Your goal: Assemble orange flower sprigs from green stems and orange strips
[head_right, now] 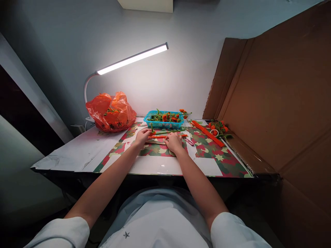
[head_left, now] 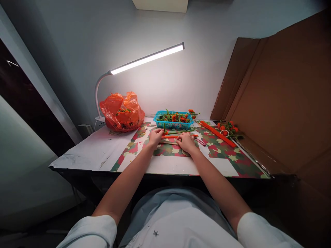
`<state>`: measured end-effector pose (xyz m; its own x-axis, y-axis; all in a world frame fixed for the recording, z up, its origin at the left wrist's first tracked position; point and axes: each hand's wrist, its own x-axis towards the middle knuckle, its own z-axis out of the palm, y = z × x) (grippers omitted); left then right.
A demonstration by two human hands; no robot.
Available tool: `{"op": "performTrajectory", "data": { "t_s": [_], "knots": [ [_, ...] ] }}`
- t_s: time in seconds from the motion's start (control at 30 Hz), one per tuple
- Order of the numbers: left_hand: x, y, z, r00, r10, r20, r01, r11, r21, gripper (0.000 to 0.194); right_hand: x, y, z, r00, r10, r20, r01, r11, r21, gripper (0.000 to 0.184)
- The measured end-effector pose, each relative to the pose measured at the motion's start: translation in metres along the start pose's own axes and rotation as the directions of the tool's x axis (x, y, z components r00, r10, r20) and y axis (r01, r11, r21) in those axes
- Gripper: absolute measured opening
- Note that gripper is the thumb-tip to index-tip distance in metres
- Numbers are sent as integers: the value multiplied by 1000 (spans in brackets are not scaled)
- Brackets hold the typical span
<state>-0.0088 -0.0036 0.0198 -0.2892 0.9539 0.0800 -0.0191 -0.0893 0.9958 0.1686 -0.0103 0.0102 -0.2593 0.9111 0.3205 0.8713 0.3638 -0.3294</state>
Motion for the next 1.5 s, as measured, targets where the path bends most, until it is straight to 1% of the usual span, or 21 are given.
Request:
{"op": "performTrajectory", "data": {
  "t_s": [0.1, 0.17, 0.23, 0.3, 0.37, 0.47, 0.67, 0.8, 0.9, 0.97, 1.07, 1.23, 1.37, 1.5],
  "knots": [
    [0, -3, 1, 998, -31, 47, 28, 998, 64, 14, 1, 0, 3, 999, -35, 3, 35, 997, 72, 6],
    [0, -6, 1, 997, -16, 76, 6, 991, 131, 15, 3, 2, 4, 999, -32, -20, 35, 988, 153, 7],
    [1, -9, 0, 993, 21, 120, -43, 983, 180, 15, 5, 4, 4, 999, -33, -40, 42, 965, 261, 8],
    [2, -11, -1, 981, 42, 190, -80, 977, 196, 15, 7, 6, 4, 997, -52, -56, 69, 924, 376, 12],
    [2, -12, -2, 963, 40, 265, -94, 976, 196, 18, 9, 8, 4, 994, -72, -77, 100, 880, 465, 16],
    [0, -11, -1, 939, 24, 342, -93, 978, 186, 20, 10, 8, 5, 990, -91, -105, 133, 844, 520, 20],
    [-8, -5, 4, 919, -43, 392, -8, 992, 127, 12, 9, 5, 8, 989, -70, -127, 122, 878, 464, 18],
    [-11, -2, 4, 905, -30, 425, -8, 996, 86, 18, 9, 4, 8, 988, -55, -145, 114, 891, 440, 17],
    [-11, -3, 3, 898, -21, 440, -26, 995, 100, 28, 8, 3, 7, 988, -44, -150, 102, 906, 411, 14],
    [-11, -4, 3, 894, -3, 447, -60, 990, 127, 32, 6, 2, 7, 987, -45, -151, 100, 920, 380, 14],
    [-9, -9, 3, 897, 21, 442, -100, 982, 158, 30, 6, 0, 8, 987, -54, -154, 103, 938, 330, 11],
    [-4, -15, 5, 905, 15, 424, -95, 981, 169, 25, 6, -1, 8, 991, -67, -120, 95, 966, 241, 12],
    [-3, -18, 6, 913, 8, 408, -101, 973, 207, 23, 4, -1, 7, 991, -102, -86, 116, 976, 186, 9],
    [-3, -19, 5, 903, 0, 430, -109, 967, 229, 23, 2, -3, 6, 991, -124, -57, 132, 980, 151, 10]
  ]
}}
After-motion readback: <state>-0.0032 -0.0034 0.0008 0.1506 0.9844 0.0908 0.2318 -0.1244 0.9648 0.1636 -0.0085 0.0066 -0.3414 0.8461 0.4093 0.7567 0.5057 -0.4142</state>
